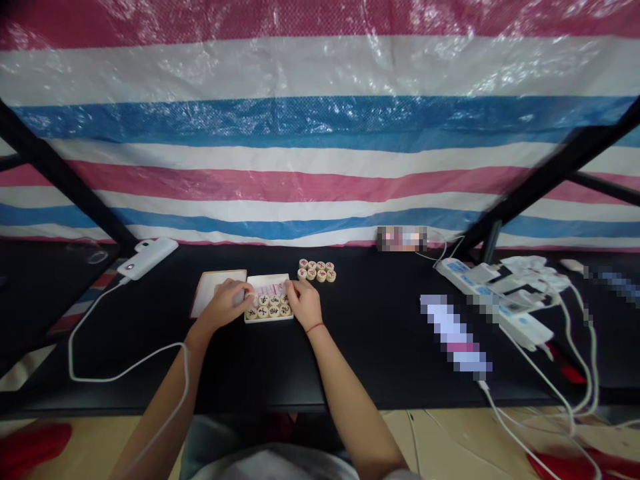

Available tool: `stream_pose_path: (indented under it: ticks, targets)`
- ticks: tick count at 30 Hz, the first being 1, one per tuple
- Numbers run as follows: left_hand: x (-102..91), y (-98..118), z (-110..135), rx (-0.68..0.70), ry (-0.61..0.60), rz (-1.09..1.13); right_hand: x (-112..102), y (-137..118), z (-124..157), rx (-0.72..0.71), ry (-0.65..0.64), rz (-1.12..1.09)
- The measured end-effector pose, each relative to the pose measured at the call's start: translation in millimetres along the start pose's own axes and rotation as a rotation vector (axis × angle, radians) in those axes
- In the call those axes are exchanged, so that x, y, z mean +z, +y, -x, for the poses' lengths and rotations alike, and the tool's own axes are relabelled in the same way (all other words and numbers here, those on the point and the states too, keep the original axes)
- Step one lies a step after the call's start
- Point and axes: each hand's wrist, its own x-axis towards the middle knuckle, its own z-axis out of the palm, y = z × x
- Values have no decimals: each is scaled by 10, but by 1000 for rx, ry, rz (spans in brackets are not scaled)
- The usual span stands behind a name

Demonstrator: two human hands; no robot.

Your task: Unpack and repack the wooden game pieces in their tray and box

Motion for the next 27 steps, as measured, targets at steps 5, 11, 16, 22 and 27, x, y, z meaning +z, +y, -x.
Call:
stream_pose_path:
  ticks: [5, 11, 16, 22, 27]
  targets:
    - [73, 149, -151, 102, 159, 190, -16, -145, 35, -192, 4, -79]
    - [285, 412, -271, 28, 71, 466, -45, -171, 40, -222, 52, -34]
    - [426, 243, -255, -106, 330, 511, -172, 37, 63, 2, 155, 55]
    - [376, 63, -199, 119, 556, 292, -164, 275, 91, 129, 7, 145]
    - [388, 158, -157, 227, 440, 191, -210, 145, 82, 126, 58, 3]
